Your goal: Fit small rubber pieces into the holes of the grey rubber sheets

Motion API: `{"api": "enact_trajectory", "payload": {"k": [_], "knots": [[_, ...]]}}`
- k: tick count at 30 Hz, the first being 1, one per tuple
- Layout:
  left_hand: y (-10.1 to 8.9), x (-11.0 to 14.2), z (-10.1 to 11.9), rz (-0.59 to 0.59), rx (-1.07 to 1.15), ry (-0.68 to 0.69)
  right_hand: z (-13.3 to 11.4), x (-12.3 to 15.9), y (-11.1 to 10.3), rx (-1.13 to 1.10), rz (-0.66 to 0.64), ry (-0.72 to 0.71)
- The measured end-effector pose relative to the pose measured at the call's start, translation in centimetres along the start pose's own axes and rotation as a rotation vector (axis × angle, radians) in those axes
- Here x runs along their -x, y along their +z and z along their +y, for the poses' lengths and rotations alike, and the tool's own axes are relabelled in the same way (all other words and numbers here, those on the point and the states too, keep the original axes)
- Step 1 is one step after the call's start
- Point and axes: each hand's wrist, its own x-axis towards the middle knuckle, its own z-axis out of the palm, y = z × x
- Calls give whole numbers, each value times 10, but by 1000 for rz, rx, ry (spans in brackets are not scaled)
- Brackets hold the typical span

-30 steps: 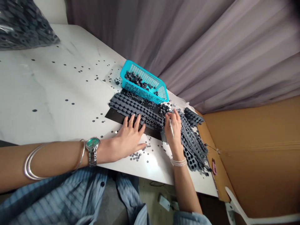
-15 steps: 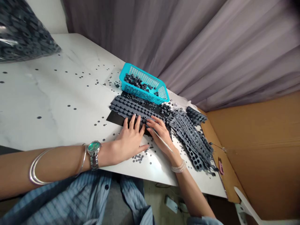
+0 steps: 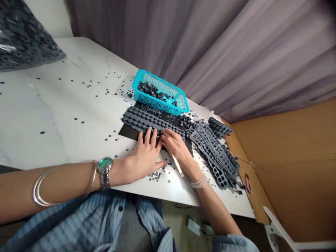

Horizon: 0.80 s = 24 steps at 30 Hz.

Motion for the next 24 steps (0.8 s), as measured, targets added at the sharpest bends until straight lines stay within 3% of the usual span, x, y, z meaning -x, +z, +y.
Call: {"api": "enact_trajectory", "payload": {"k": [6,12,19,24], "knots": [[6,0,-3,13,-60,22,1,-2,-4,-75,62,63],[2,0,-2,3,-60,23,17,0,-27,-64,409,324],[1,-3,-6,22,-19,62,54,32,-41,-213,397,741],[-12,-8,-11,30,-11,89,64,40,-45,-317,477,827]]}}
